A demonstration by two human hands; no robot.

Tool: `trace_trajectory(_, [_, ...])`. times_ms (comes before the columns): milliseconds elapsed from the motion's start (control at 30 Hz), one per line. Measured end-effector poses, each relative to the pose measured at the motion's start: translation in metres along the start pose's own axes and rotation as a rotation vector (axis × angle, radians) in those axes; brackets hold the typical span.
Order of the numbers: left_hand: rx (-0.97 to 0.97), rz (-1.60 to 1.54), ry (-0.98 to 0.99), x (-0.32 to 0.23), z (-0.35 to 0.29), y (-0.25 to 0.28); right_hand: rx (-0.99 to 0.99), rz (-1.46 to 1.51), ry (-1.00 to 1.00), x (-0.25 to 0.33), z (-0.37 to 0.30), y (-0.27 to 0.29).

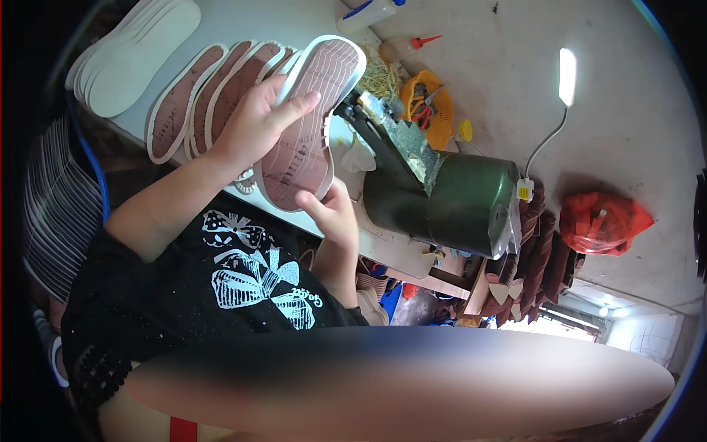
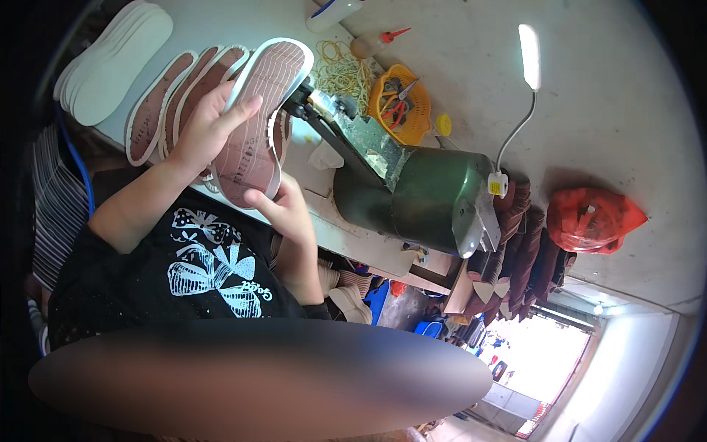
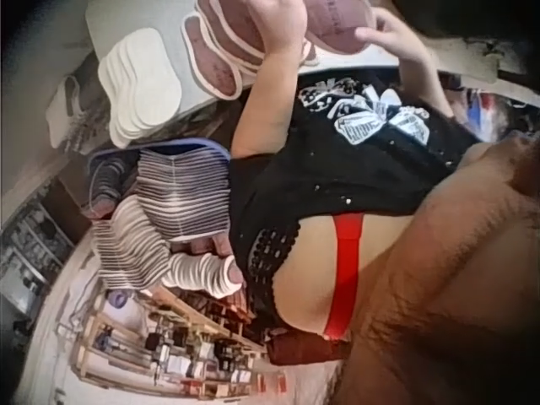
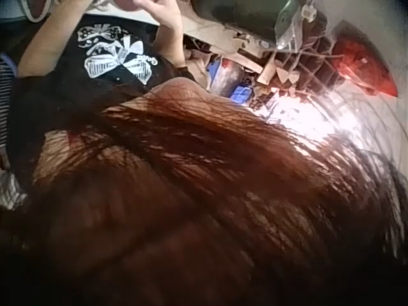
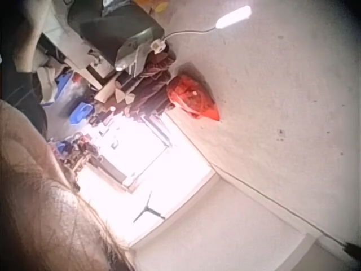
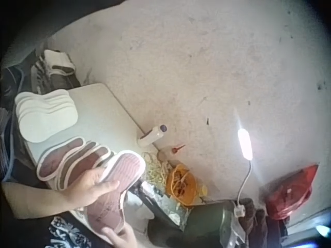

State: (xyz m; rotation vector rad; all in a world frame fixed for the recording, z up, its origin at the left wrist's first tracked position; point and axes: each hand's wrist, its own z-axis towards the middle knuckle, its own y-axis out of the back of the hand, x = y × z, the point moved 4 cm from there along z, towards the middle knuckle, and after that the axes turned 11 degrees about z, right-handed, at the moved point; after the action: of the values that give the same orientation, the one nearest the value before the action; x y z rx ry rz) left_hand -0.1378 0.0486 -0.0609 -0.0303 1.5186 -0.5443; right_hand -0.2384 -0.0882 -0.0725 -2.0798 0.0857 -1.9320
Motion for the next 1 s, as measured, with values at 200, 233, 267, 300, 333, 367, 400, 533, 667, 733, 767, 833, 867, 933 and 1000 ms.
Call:
trace_trajectory(200, [-0.011,0.518,-0.057,0.002,0.060,-0.005,-0.302,0.363,0.108,0.006,0.006,0.008])
trace_trajectory(233, [-0.102,0.818,-0.163,0.005,0.070,-0.004,-0.294,0.360,0.121,0.008,0.009,0.008])
trace_trajectory(267, [-0.119,0.790,-0.129,0.016,0.079,-0.008,-0.342,0.386,0.132,0.008,0.010,0.011])
trace_trajectory(300, [-0.121,0.792,-0.143,0.021,0.085,-0.011,-0.391,0.413,0.142,0.008,0.011,0.014])
trace_trajectory(333, [-0.114,0.874,-0.182,0.018,0.087,-0.017,-0.412,0.458,0.145,0.007,0.011,0.015])
trace_trajectory(367, [-0.107,0.956,-0.221,0.016,0.089,-0.023,-0.410,0.459,0.153,0.009,0.013,0.016])
trace_trajectory(400, [-0.082,0.902,-0.166,0.019,0.095,-0.028,-0.427,0.477,0.165,0.011,0.015,0.016])
trace_trajectory(533, [-0.092,0.943,-0.154,0.016,0.104,-0.038,-0.462,0.535,0.152,0.015,0.014,0.016])
trace_trajectory(667, [-0.083,0.939,-0.148,0.028,0.119,-0.038,-0.393,0.446,0.002,0.006,0.017,0.010])
trace_trajectory(733, [-0.094,0.961,-0.148,0.029,0.128,-0.034,-0.399,0.459,0.032,0.007,0.022,0.010])
trace_trajectory(767, [-0.032,0.978,-0.073,0.031,0.135,-0.031,-0.404,0.472,0.061,0.008,0.025,0.010])
trace_trajectory(833, [0.031,0.994,0.001,0.029,0.145,-0.027,-0.443,0.452,0.106,0.007,0.032,0.008])
trace_trajectory(867, [0.086,0.981,0.094,0.029,0.148,-0.025,-0.465,0.476,0.124,0.008,0.036,0.006])
trace_trajectory(933, [0.187,0.992,0.206,0.029,0.157,-0.021,-0.472,0.525,0.159,0.009,0.044,0.007])
trace_trajectory(1000, [0.119,1.163,0.088,0.023,0.167,-0.020,-0.493,0.529,0.183,0.012,0.051,0.011])
